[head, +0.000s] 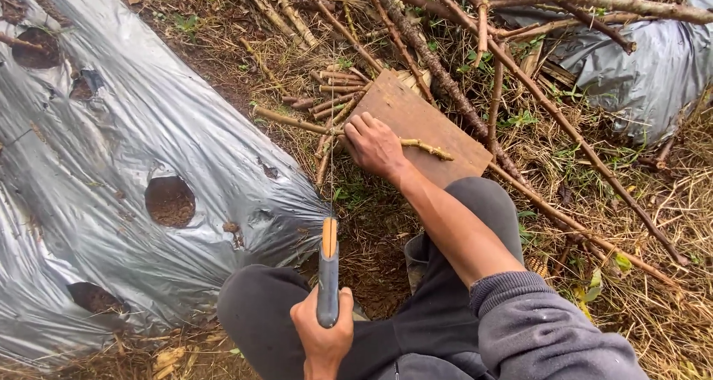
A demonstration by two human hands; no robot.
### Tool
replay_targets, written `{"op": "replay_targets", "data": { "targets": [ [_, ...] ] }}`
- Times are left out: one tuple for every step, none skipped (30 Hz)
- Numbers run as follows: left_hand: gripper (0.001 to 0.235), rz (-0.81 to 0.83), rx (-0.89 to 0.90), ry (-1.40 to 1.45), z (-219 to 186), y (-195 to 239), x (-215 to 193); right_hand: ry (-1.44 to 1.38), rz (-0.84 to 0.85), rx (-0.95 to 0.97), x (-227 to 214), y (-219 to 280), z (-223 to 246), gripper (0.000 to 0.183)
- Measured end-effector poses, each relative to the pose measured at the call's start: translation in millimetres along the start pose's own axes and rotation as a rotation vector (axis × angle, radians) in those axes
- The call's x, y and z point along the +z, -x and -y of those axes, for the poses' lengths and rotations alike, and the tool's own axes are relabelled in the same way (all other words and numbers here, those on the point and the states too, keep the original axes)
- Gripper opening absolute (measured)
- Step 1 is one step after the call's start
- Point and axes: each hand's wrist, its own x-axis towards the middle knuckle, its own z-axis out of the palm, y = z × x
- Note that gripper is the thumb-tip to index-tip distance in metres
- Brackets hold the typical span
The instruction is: A person uses a hand saw to cut thin wooden branches into smaller pieces while sitting in an agricultural field.
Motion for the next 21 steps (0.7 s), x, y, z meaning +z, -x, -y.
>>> {"op": "replay_targets", "data": {
  "targets": [
    [0.022,0.004,0.001,0.000,-0.3,-10.8,4.6,0.002,0.001,0.004,-1.0,0.7,0.1,0.030],
    [0.023,-0.008,0.043,0.003,-0.9,-21.3,9.0,0.003,0.002,-0.005,-2.4,1.5,0.5,0.029],
    [0.024,-0.026,0.087,0.007,-1.3,-32.7,13.4,0.004,0.001,-0.019,-3.0,-0.3,0.9,0.028],
    [0.024,-0.027,0.090,0.007,-3.9,-38.9,14.4,0.005,-0.001,-0.020,-3.1,-1.2,2.0,0.028],
    [0.024,-0.018,0.099,0.007,-6.7,-46.5,17.1,0.003,-0.014,0.016,-4.1,-2.3,0.3,0.028],
    [0.023,-0.009,0.109,0.008,-9.5,-54.1,19.8,0.001,-0.027,0.053,-5.1,-3.2,-1.5,0.029],
    [0.023,-0.007,0.110,0.008,-9.7,-53.6,20.2,0.003,-0.028,0.054,-5.2,-3.4,-4.1,0.029],
    [0.023,0.007,0.102,0.003,-9.2,-53.4,20.2,0.007,-0.029,0.057,-4.7,-3.6,-6.1,0.028],
    [0.023,0.013,0.084,-0.008,-7.8,-49.8,17.5,-0.002,-0.025,0.053,-1.8,-3.4,-2.2,0.028],
    [0.023,0.007,0.075,-0.014,-2.3,-33.5,8.3,-0.013,-0.022,0.049,-1.0,0.1,3.6,0.028],
    [0.024,0.015,0.052,-0.005,2.7,-24.4,2.3,-0.016,-0.003,0.067,-1.1,-1.8,1.2,0.030],
    [0.025,0.023,0.030,0.003,7.8,-15.3,-3.2,-0.018,0.017,0.084,-1.4,-3.4,-1.5,0.033],
    [0.025,0.024,0.024,0.001,11.2,-3.3,-7.9,-0.023,0.021,0.085,-1.6,-1.6,-2.0,0.033],
    [0.023,0.027,-0.024,0.005,15.0,8.8,-13.1,-0.006,0.016,0.073,-1.5,0.2,-2.0,0.034],
    [0.022,0.021,-0.071,0.010,18.9,19.2,-18.1,0.008,0.009,0.054,0.3,-2.5,-1.7,0.034],
    [0.022,0.013,-0.077,0.009,16.7,18.5,-21.4,0.001,0.010,0.046,-0.4,-2.2,1.3,0.034],
    [0.019,0.009,-0.066,0.000,14.9,17.0,-23.6,-0.002,-0.003,0.033,-1.7,-2.4,2.6,0.032],
    [0.017,0.006,-0.054,-0.009,12.7,16.1,-25.3,-0.006,-0.017,0.020,-3.6,-2.0,3.3,0.029],
    [0.017,0.009,-0.054,-0.008,9.8,4.0,-21.7,-0.004,-0.016,0.022,-3.2,-1.8,4.3,0.029],
    [0.021,0.012,-0.010,-0.002,6.4,-7.8,-17.6,0.000,-0.016,0.016,-3.4,-1.3,4.8,0.029],
    [0.025,0.017,0.039,0.008,3.0,-21.2,-12.8,0.010,-0.019,0.009,-4.4,-2.3,3.3,0.029]
  ]
}}
